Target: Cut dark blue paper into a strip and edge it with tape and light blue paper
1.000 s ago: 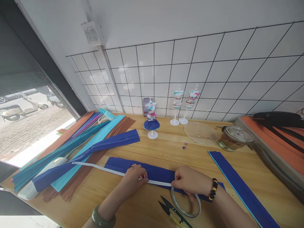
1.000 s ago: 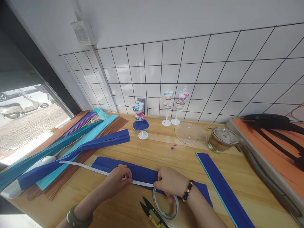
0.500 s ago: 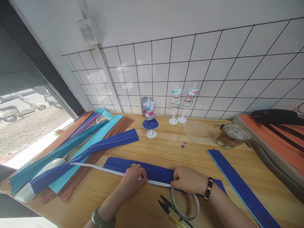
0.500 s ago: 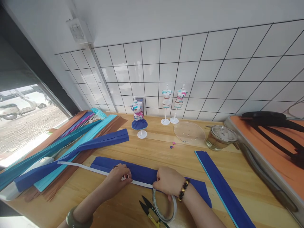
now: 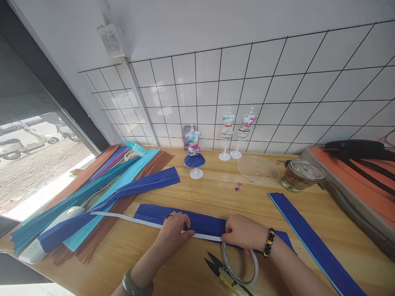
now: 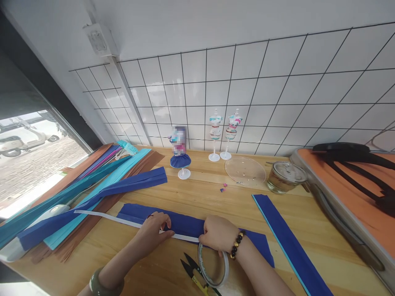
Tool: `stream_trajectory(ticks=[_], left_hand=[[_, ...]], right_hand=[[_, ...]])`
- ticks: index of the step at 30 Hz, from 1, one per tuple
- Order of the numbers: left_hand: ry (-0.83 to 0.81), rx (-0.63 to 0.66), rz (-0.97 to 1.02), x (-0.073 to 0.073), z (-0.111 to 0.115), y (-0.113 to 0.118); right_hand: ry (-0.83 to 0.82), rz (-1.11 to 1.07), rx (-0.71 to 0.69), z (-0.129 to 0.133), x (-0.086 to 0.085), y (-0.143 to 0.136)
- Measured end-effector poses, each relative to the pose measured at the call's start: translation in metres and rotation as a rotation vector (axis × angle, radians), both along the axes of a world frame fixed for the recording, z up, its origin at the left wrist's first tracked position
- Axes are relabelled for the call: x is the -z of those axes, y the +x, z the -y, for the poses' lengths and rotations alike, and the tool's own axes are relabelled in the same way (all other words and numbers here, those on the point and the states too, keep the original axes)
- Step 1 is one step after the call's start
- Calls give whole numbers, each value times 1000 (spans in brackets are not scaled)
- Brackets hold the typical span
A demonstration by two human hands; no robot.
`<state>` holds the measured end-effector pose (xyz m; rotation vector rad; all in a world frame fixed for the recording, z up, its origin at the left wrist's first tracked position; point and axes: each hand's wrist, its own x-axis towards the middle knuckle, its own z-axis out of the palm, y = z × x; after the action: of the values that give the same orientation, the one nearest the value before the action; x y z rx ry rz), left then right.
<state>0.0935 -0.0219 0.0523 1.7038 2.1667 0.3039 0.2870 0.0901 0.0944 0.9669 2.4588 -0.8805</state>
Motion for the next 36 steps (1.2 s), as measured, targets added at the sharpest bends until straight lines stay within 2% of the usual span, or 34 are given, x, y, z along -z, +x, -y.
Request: stream_trajectory(ticks=[6,16,27,31,36], left_hand=[[-28,-61,-97,-5,-3,12],[-101,-215,-300,-12,-14,52],[-143,-249,-403,-14,-19,70],[-149,-245,-293,-16,-19,65],[-128,-145,-69,-20,-15,31]], right_hand=[[20,11,-10,1,0,0],[42,6,-24,-1,7,2],[89,21,-40,3,3,0],[110,20,-50,3,5,0],[82,30,-60,2,3,1]])
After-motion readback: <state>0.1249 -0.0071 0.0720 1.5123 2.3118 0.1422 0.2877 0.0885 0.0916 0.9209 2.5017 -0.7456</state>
